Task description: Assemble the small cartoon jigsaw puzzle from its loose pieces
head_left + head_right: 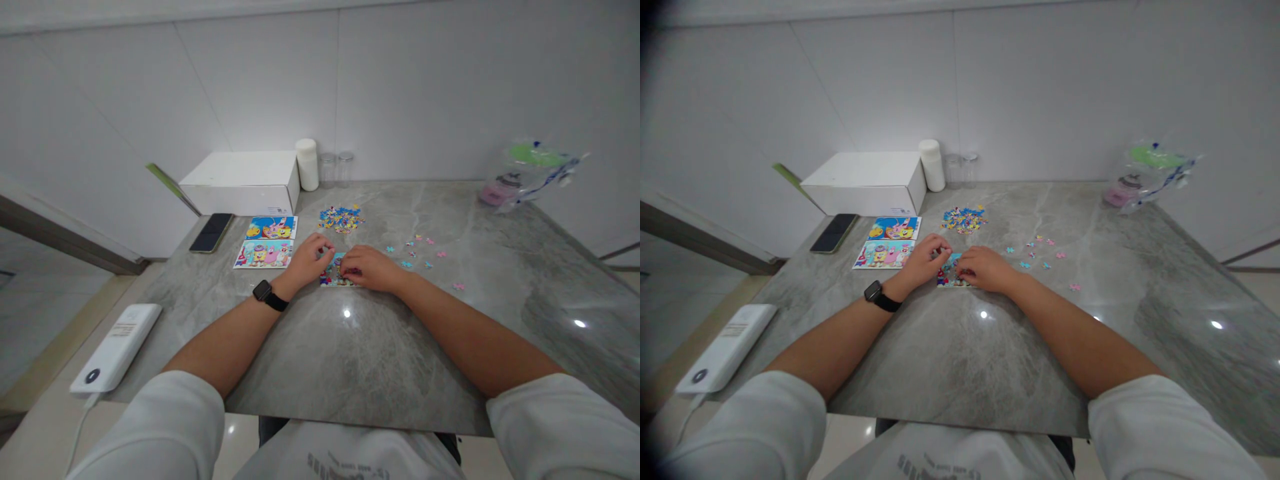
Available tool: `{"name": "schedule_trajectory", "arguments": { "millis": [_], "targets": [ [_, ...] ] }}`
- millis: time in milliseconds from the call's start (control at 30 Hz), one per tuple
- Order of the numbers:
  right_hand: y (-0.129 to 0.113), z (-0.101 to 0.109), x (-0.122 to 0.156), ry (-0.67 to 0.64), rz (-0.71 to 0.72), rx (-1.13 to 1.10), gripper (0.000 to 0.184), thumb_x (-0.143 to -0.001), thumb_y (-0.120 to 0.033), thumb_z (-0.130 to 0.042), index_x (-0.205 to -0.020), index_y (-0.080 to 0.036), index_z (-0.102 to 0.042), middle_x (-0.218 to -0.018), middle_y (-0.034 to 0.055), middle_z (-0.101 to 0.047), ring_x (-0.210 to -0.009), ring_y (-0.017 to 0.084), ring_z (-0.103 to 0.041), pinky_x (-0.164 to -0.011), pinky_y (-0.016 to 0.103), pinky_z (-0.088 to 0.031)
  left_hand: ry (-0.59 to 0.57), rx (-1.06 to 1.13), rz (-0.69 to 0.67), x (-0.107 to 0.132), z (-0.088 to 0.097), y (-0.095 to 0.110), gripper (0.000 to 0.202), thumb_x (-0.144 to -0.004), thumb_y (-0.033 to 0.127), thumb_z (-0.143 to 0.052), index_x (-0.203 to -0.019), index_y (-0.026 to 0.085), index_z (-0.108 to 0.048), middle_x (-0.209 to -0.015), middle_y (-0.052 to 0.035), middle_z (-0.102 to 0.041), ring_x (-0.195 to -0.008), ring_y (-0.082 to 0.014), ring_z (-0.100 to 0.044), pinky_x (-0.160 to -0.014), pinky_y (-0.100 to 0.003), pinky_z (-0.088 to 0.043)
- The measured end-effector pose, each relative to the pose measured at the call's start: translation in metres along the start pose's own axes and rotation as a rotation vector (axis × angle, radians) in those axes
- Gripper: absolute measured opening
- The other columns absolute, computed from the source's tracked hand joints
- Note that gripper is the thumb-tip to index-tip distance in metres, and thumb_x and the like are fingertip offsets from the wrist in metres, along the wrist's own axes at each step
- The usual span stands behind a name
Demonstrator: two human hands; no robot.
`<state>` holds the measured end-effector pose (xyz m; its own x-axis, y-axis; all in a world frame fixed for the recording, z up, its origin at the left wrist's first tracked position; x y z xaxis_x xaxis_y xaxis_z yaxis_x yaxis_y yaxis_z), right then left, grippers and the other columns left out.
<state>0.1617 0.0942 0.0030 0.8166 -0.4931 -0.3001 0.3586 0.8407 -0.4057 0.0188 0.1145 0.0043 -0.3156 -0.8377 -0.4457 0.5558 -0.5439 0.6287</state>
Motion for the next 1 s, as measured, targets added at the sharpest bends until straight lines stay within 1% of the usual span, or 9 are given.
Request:
{"name": "schedule_trajectory", "arguments": {
  "millis": [200,367,533,633,733,867,1000],
  "targets": [
    [0.001,0.002,0.001,0.046,0.016,-0.061,0.014,-0.088,-0.017,-0.072,-0.09,-0.027,-0.082,-0.097,0.0067,-0.077,-0.095,0.024,-0.069,-0.092,0.039,-0.049,-0.004,0.015,-0.01,0.001,0.002,0.005,0.011,-0.099,0.024,-0.061,-0.092,0.021,-0.068,-0.1,-0.0055,-0.066,-0.098,-0.0207,-0.063,-0.091,-0.036,-0.051],
    [0.001,0.002,0.002,0.034,0.026,-0.044,0.017,-0.088,-0.017,-0.07,-0.093,-0.027,-0.083,-0.097,0.0065,-0.077,-0.093,0.023,-0.069,-0.092,0.039,-0.05,-0.025,0.001,-0.023,0.001,0.001,0.008,0.011,-0.098,0.024,-0.062,-0.092,0.021,-0.07,-0.101,-0.0063,-0.066,-0.1,-0.0217,-0.064,-0.094,-0.038,-0.051],
    [0.006,0.008,0.004,0.071,-0.004,-0.022,0.019,-0.088,-0.016,-0.068,-0.096,-0.025,-0.083,-0.097,0.007,-0.076,-0.093,0.024,-0.068,-0.09,0.039,-0.051,-0.096,-0.051,-0.071,0.002,-0.005,0.008,0.006,-0.094,0.024,-0.067,-0.095,0.021,-0.073,-0.102,-0.0068,-0.068,-0.101,-0.0238,-0.065,-0.095,-0.04,-0.051],
    [0.006,0.007,0.004,0.049,0.012,0.008,0.02,-0.088,-0.016,-0.068,-0.096,-0.025,-0.083,-0.096,0.0068,-0.076,-0.092,0.024,-0.068,-0.089,0.038,-0.05,-0.146,-0.101,-0.095,0.003,-0.008,0.009,0.006,-0.093,0.026,-0.069,-0.096,0.023,-0.074,-0.106,-0.007,-0.069,-0.103,-0.0247,-0.065,-0.097,-0.041,-0.05],
    [0.005,0.004,0.004,0.024,0.027,0.023,0.02,-0.088,-0.016,-0.069,-0.096,-0.026,-0.084,-0.099,0.0066,-0.076,-0.094,0.024,-0.068,-0.089,0.038,-0.049,-0.197,-0.141,-0.133,0.006,-0.012,0.012,0.009,-0.091,0.03,-0.073,-0.097,0.023,-0.074,-0.11,-0.0074,-0.069,-0.105,-0.0254,-0.065,-0.097,-0.041,-0.049],
    [0.003,0.004,0.004,0.014,0.031,0.052,0.018,-0.088,-0.017,-0.07,-0.096,-0.026,-0.084,-0.1,0.0068,-0.076,-0.094,0.023,-0.068,-0.089,0.037,-0.049,-0.253,-0.189,-0.157,0.009,-0.015,0.015,0.018,-0.089,0.038,-0.077,-0.097,0.023,-0.074,-0.11,-0.0077,-0.068,-0.106,-0.0259,-0.064,-0.095,-0.041,-0.048],
    [0.003,0.002,0.004,-0.018,0.038,0.077,0.018,-0.089,-0.016,-0.071,-0.098,-0.025,-0.084,-0.101,0.0073,-0.077,-0.096,0.023,-0.068,-0.09,0.036,-0.049,-0.27,-0.212,-0.15,0.009,-0.015,0.014,0.019,-0.089,0.038,-0.076,-0.099,0.022,-0.074,-0.112,-0.0077,-0.067,-0.107,-0.0257,-0.064,-0.095,-0.041,-0.048]
  ]
}}
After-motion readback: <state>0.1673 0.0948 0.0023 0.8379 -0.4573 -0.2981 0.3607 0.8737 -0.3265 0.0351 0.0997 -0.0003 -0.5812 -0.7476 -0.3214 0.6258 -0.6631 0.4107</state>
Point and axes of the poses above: each hand's wrist, its own x-axis away from the middle knuckle, its own z-axis out of the back of the hand, y = z × x, the point moved 8 cm from there along -x, towards the middle knuckle
